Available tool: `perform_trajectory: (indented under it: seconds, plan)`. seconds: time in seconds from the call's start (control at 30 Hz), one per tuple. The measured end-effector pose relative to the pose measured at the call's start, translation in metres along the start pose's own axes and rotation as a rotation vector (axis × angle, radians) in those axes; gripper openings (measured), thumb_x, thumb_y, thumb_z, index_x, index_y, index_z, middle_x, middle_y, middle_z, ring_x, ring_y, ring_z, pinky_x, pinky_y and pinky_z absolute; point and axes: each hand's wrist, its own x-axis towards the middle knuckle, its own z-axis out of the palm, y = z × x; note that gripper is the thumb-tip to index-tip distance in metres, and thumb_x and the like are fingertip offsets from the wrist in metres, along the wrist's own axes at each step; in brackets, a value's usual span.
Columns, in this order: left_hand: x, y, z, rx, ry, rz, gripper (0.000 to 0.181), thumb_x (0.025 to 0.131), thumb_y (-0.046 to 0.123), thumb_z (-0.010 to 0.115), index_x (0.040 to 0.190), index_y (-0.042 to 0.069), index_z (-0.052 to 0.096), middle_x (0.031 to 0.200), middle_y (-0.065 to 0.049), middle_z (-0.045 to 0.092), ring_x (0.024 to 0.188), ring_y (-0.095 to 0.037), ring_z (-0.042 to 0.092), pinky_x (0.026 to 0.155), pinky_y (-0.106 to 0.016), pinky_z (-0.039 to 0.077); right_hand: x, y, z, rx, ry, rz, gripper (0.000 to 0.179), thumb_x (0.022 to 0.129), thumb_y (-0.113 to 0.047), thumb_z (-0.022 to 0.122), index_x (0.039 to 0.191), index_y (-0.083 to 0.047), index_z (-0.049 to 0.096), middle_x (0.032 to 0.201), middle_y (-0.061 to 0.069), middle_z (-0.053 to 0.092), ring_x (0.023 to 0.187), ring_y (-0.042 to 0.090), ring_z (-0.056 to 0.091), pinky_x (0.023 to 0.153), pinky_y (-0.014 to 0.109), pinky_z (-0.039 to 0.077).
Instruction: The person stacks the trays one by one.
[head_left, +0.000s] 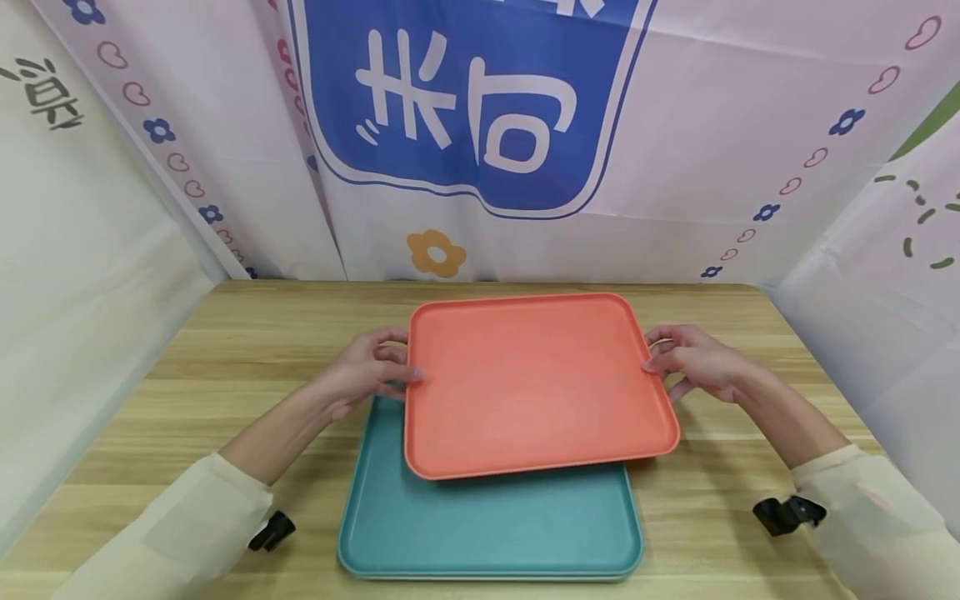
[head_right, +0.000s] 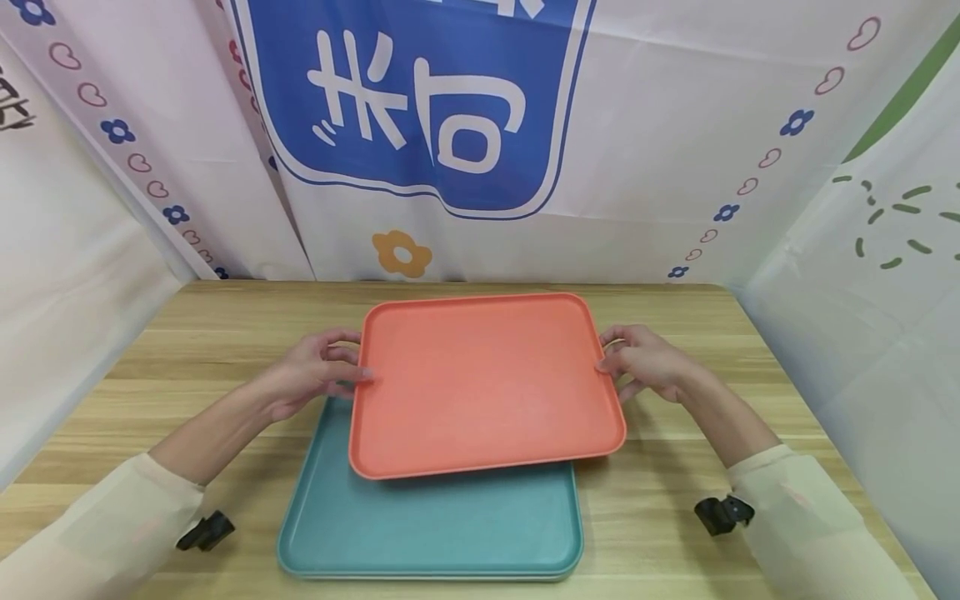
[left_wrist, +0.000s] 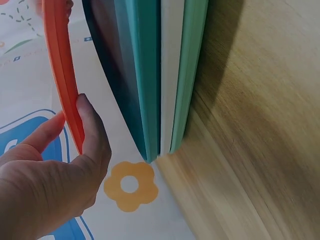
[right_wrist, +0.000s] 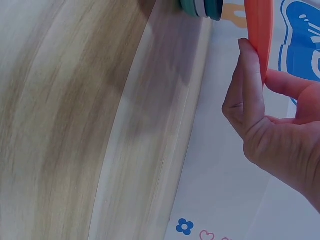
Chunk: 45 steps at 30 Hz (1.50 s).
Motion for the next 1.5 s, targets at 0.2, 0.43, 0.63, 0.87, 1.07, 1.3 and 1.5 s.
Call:
perform_trajectory:
  seconds: [0.2,0.43,0.63,0.87,1.07,1.3,1.5]
  plan:
    - [-0.001,0.001,0.0,-0.002,0.006,0.001,0.061,0.094,-0.004,0.068,0.145,-0.009,0.035,0.092,-0.008,0.063,0.081,-0.016,0.071,0.078,-0.039,0.065,0.0,-0.001,0.002,0.006,-0.019,-0.002,0.041,0.098,-0.001,0.058,0.131,0.011,0.039,0.098,0.012,0.065,0.083,0.021,0.07,0.068,0.042,0.065]
    - [-0.002,0.0,-0.003,-0.004,0.033,-0.002,0.061,0.093,-0.006,0.067,0.145,-0.011,0.036,0.089,-0.006,0.063,0.078,-0.015,0.07,0.075,-0.035,0.064,0.0,-0.004,0.006,0.025,-0.053,-0.006,0.05,0.1,-0.004,0.058,0.141,0.007,0.032,0.099,0.013,0.069,0.084,0.023,0.071,0.069,0.044,0.065]
    - [-0.003,-0.003,-0.007,-0.001,0.028,0.011,0.059,0.093,-0.007,0.066,0.144,-0.011,0.036,0.089,-0.004,0.064,0.078,-0.015,0.07,0.072,-0.032,0.064,0.0,-0.003,0.01,0.038,-0.068,-0.014,0.051,0.104,-0.007,0.057,0.144,0.006,0.03,0.102,0.014,0.073,0.081,0.025,0.073,0.068,0.047,0.065]
    - [-0.006,-0.002,-0.01,0.018,0.043,0.017,0.058,0.092,-0.008,0.063,0.144,-0.01,0.037,0.09,-0.006,0.065,0.08,-0.014,0.068,0.072,-0.03,0.063,0.0,-0.004,0.014,0.023,-0.069,-0.025,0.052,0.102,-0.006,0.059,0.144,0.007,0.03,0.099,0.014,0.073,0.077,0.023,0.072,0.064,0.044,0.065]
    - [-0.007,-0.003,-0.011,0.028,0.048,0.017,0.057,0.092,-0.008,0.062,0.144,-0.011,0.037,0.094,-0.009,0.065,0.081,-0.015,0.068,0.073,-0.031,0.063,0.001,-0.004,0.017,0.021,-0.06,-0.023,0.055,0.101,-0.005,0.061,0.143,0.009,0.03,0.094,0.012,0.07,0.077,0.021,0.071,0.063,0.041,0.065]
    - [-0.008,-0.006,-0.013,0.038,0.042,0.016,0.059,0.092,-0.009,0.062,0.145,-0.012,0.037,0.096,-0.01,0.064,0.08,-0.015,0.068,0.073,-0.032,0.064,0.002,-0.003,0.02,0.036,-0.058,-0.027,0.054,0.1,-0.004,0.062,0.143,0.008,0.03,0.093,0.011,0.069,0.077,0.021,0.071,0.063,0.042,0.065]
    - [-0.01,-0.008,-0.014,0.042,0.046,-0.006,0.062,0.092,-0.007,0.064,0.147,-0.012,0.035,0.098,-0.012,0.062,0.08,-0.016,0.067,0.073,-0.031,0.063,0.001,-0.005,0.023,0.031,-0.051,-0.021,0.054,0.1,-0.003,0.062,0.142,0.009,0.03,0.093,0.012,0.069,0.077,0.022,0.072,0.064,0.044,0.065]
